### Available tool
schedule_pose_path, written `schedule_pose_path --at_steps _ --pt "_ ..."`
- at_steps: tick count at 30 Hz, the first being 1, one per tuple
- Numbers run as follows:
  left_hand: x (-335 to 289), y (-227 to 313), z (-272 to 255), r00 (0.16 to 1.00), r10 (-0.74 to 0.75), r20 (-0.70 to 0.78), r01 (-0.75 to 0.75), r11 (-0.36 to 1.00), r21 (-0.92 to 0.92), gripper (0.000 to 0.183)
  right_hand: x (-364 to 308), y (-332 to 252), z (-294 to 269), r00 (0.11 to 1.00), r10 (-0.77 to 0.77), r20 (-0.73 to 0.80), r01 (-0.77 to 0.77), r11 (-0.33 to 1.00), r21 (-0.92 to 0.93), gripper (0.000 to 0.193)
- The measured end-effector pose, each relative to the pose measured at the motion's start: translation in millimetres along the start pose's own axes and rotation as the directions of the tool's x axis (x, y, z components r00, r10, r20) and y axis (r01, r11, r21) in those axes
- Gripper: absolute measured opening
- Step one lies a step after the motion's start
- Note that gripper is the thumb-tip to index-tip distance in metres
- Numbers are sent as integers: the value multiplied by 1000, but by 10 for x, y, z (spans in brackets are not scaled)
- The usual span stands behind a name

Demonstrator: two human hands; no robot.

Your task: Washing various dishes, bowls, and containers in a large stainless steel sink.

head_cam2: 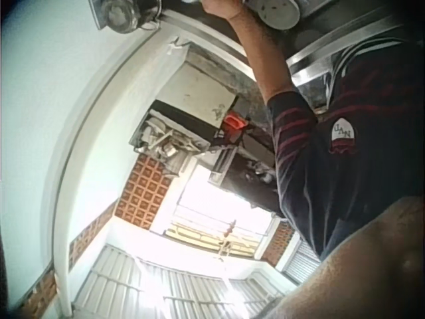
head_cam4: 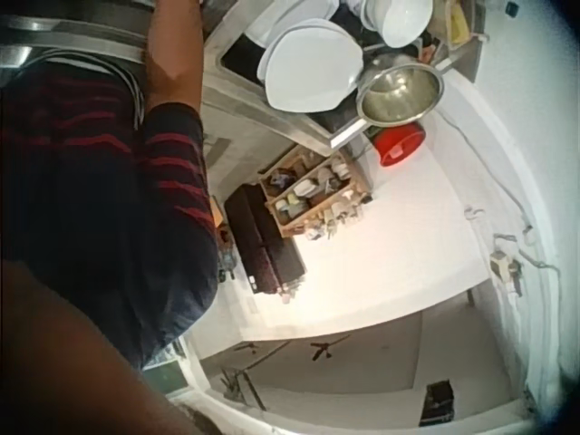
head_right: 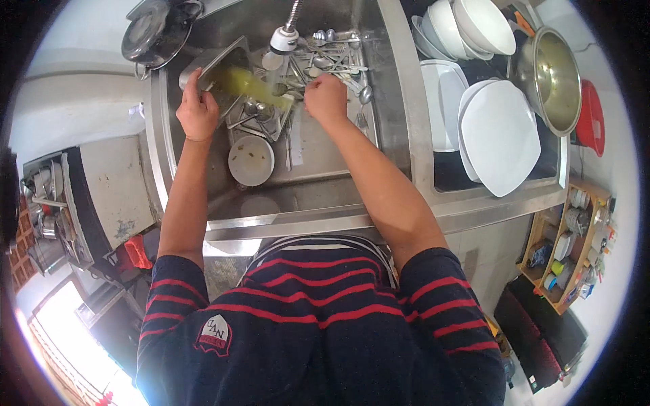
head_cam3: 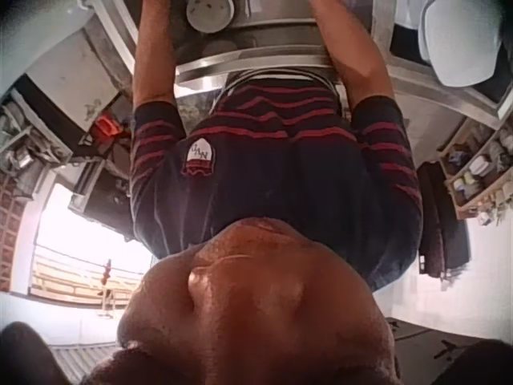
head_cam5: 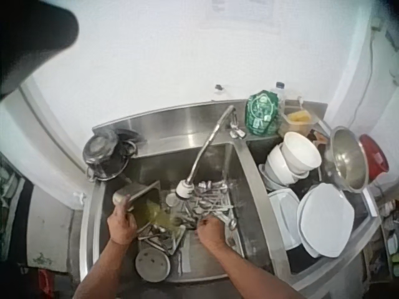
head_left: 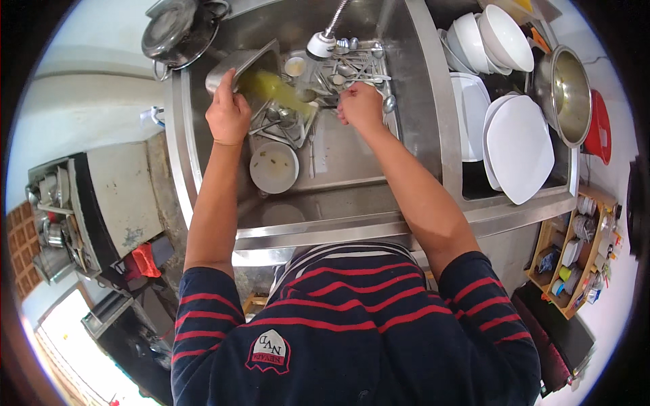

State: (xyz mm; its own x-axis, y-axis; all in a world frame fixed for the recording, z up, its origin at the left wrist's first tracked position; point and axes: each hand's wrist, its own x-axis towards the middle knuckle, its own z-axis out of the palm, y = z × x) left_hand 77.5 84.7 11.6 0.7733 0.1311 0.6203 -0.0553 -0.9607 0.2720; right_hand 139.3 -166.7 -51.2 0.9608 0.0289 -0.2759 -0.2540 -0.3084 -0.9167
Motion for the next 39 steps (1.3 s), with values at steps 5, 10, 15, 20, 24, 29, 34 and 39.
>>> schedule_pose_path --at_steps 5,10,15,20,24,29,34,39 --pt "-43 -41 -218 997 -21 -75 22 1000 15 51 -46 -112 52 982 152 114 -175 958 225 15" --pt "-69 -69 -398 995 -5 -100 8 999 34 52 -68 -17 42 982 156 103 -182 926 332 14" --pt "-33 -2 -533 991 34 -131 -30 999 32 52 -79 -33 -25 980 177 95 -199 920 338 13" --pt "6 95 -605 976 78 -201 -78 997 6 53 -106 -99 -68 999 42 28 -49 938 343 14" --pt "6 125 -620 981 18 -191 -21 1000 -9 53 -104 -29 -17 984 -179 -1 175 960 219 13" --pt "10 162 -655 984 -35 -173 29 999 -38 53 -198 -75 -25 796 -603 -53 576 782 -236 12" --pt "69 205 -638 971 -168 -172 146 980 -135 51 -218 -175 -66 703 -700 -123 675 712 -196 14" --pt "64 257 -488 923 -386 -12 371 894 -251 48 -232 -364 -246 683 -716 -146 682 696 -224 13"
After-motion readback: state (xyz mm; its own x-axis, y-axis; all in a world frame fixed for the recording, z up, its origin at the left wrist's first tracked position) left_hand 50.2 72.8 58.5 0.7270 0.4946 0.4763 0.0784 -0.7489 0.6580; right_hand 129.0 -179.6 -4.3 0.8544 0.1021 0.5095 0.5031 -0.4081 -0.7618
